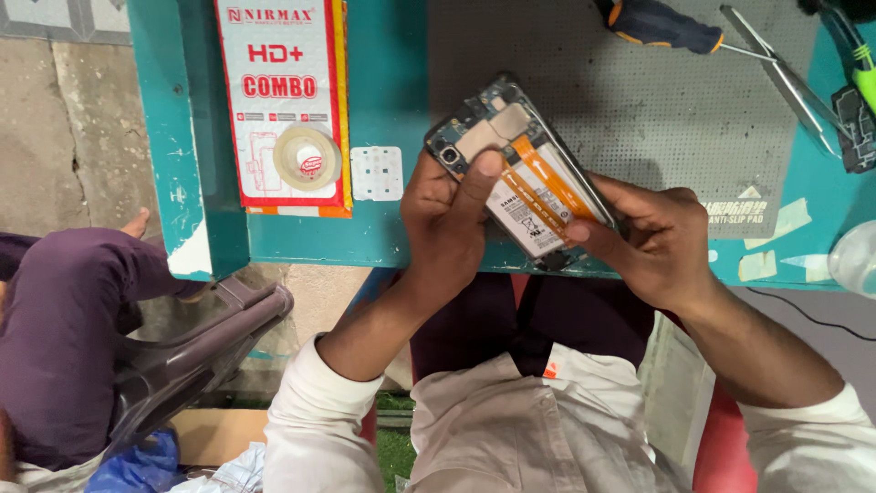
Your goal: The person repairs a disassembled smartphone by prying and adjusting internal components with tweezers and fingers. They work on the battery area and ribbon cable connections while holding the device over a workbench.
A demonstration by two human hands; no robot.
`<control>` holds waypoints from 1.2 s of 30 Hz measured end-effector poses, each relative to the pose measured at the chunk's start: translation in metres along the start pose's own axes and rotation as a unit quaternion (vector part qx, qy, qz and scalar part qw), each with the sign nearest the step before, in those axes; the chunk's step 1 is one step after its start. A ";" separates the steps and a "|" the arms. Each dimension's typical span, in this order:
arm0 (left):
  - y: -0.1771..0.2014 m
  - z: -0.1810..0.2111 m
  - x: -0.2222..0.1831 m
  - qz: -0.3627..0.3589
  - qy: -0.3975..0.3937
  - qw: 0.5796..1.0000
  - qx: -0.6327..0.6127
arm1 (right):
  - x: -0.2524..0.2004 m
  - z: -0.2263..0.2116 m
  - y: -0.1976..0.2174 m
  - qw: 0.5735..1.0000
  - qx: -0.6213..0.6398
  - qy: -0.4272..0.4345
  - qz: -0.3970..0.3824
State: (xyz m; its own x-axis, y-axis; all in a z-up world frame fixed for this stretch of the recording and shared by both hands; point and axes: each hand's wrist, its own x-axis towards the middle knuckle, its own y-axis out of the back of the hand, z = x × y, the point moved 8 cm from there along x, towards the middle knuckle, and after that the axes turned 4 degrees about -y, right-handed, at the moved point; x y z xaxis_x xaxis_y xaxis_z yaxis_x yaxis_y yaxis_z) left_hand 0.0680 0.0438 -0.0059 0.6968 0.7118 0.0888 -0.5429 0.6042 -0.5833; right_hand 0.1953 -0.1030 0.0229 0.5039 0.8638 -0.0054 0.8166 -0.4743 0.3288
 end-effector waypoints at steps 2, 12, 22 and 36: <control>0.008 -0.009 0.001 0.026 0.019 0.997 -0.064 | -0.001 0.001 0.001 1.000 0.003 0.001 0.004; -0.035 0.006 0.000 -0.175 0.012 0.984 -0.023 | -0.017 -0.067 -0.001 0.895 -0.307 0.281 0.161; -0.042 0.012 -0.001 -0.167 0.112 0.953 -0.226 | -0.026 -0.078 -0.046 0.773 -0.494 0.382 0.111; -0.039 0.020 -0.011 -0.266 0.005 0.964 0.024 | -0.008 -0.003 -0.002 0.993 -0.093 0.067 0.022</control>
State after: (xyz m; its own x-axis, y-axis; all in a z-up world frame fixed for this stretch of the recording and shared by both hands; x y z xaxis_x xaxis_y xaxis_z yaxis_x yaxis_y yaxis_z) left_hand 0.0723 0.0194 0.0317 0.8870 0.2934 0.3566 -0.1282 0.8983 -0.4202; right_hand 0.1890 -0.1087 0.0248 0.4865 0.8632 0.1347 0.7215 -0.4839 0.4953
